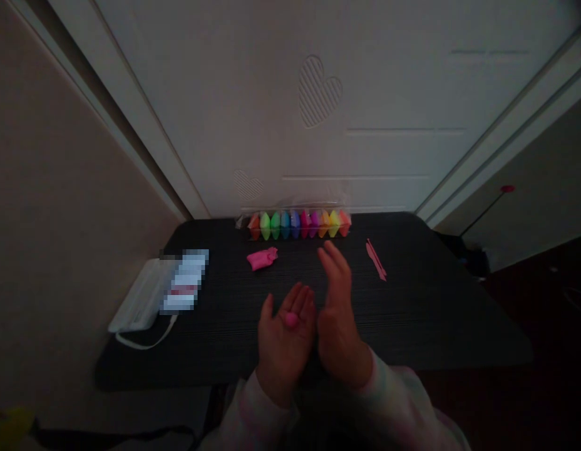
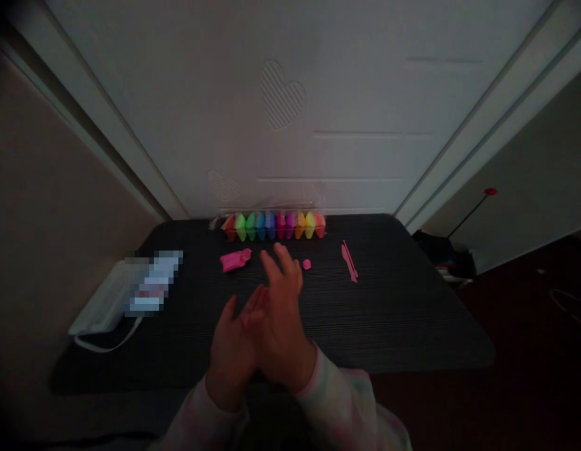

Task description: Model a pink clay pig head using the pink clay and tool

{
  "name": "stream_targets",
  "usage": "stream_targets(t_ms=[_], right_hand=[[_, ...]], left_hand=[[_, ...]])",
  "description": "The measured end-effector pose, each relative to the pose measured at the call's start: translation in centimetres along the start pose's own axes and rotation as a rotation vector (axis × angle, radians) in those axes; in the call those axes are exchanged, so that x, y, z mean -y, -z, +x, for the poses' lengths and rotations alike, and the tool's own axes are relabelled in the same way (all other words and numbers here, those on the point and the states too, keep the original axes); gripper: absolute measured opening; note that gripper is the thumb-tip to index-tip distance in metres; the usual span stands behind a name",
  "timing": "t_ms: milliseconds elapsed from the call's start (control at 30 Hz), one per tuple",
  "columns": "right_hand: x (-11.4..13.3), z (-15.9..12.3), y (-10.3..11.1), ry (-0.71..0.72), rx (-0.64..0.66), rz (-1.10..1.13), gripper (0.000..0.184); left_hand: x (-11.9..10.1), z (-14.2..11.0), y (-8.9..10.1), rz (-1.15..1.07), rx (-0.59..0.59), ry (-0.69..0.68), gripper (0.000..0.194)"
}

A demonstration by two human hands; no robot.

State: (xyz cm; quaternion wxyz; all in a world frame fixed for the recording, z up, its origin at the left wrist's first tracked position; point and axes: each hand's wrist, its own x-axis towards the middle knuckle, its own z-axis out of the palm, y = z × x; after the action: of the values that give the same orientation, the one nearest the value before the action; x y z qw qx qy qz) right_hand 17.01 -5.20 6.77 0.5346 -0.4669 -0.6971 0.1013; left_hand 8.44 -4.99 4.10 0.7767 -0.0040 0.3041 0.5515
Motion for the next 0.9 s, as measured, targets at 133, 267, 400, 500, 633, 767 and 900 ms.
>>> stream_targets(t_ms=[133, 267, 400, 500, 633, 767, 900], right_hand=[[-1.6, -0.3, 1.9, -0.068, -0.211, 0.07, 0.046], [-2.7, -1.3, 2.5, -0.125, -0.247, 0.069, 0.038], [-2.9, -1.8, 2.5, -0.19, -0.136, 0.045, 0.03], [-2.9, -1.9, 2.6, -0.216, -0.105, 0.057, 0.028], [-3.3, -2.0, 2.5, -0.231, -0.136, 0.13, 0.028], [-3.7, -2.0, 2.5, -0.229, -0.144, 0.152, 0.027], [-3.8, -1.5, 2.6, -0.226, -0.073, 0.13, 0.025]], left_hand=[[-0.7, 0.1, -0.5, -0.174, -0.084, 0.057, 0.027], [-0.8, -0.1, -1.1, -0.189, -0.12, 0.032, 0.028], [-1.2, -0.5, -1.4, -0.177, -0.095, 0.007, 0.034], [-1.8, -0.7, -1.4, -0.156, -0.047, 0.007, 0.033], [-2.4, -1.0, -1.2, -0.092, 0.149, 0.069, 0.036], [-2.5, -1.1, -1.4, -0.032, 0.195, 0.077, 0.036], [-2.9, -0.6, -1.9, 0.004, 0.15, 0.042, 0.019]])
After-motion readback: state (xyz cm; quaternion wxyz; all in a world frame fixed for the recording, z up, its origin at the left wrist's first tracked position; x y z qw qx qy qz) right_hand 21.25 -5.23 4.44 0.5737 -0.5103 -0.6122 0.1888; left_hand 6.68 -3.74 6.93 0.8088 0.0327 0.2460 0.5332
